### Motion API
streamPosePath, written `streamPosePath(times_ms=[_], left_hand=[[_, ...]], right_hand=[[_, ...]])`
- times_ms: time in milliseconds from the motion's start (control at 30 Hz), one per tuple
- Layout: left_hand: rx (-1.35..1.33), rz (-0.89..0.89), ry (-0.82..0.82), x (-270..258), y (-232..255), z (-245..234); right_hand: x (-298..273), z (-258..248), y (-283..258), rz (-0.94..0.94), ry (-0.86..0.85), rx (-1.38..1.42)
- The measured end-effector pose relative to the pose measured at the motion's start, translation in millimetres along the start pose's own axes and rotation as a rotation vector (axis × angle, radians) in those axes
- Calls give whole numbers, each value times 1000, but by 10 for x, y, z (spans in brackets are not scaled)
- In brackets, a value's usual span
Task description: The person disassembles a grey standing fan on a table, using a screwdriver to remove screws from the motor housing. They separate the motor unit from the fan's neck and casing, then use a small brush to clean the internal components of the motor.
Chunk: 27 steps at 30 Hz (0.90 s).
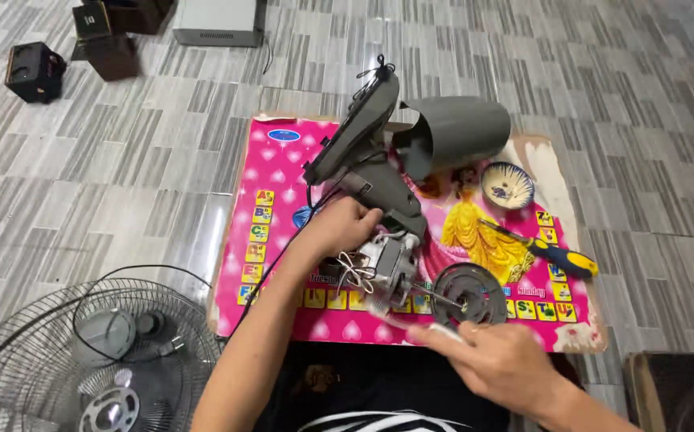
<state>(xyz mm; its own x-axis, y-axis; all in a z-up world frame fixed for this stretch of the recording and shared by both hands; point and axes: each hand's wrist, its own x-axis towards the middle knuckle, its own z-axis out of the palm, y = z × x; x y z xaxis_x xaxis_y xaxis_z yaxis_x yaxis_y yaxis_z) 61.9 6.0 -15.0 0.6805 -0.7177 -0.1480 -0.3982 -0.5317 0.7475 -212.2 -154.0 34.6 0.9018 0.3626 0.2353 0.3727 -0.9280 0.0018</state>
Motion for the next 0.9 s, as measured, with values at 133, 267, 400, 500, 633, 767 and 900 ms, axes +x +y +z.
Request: streamPosePath(times_ms=[133, 267, 400, 500, 633, 767, 900], left_hand=[[-26, 23, -18, -62, -76, 114], [-23, 30, 13, 134, -32, -39], [19, -43, 4, 3, 10, 5], [-24, -14, -31, -15, -29, 54], [-2, 22, 10, -8, -1, 18], [-16, 6, -13, 73, -4, -20], [-28, 4, -17, 10, 2, 5]], right_hand=[[-121, 175, 7, 43, -67, 11], [41, 46, 120, 70, -48, 22], [-39, 303, 39, 86, -131, 24], [48, 20, -26, 39, 24, 6], [25, 166, 74, 102, -62, 77], [98, 47, 122, 93, -45, 76], [16, 229, 128, 66, -101, 82]])
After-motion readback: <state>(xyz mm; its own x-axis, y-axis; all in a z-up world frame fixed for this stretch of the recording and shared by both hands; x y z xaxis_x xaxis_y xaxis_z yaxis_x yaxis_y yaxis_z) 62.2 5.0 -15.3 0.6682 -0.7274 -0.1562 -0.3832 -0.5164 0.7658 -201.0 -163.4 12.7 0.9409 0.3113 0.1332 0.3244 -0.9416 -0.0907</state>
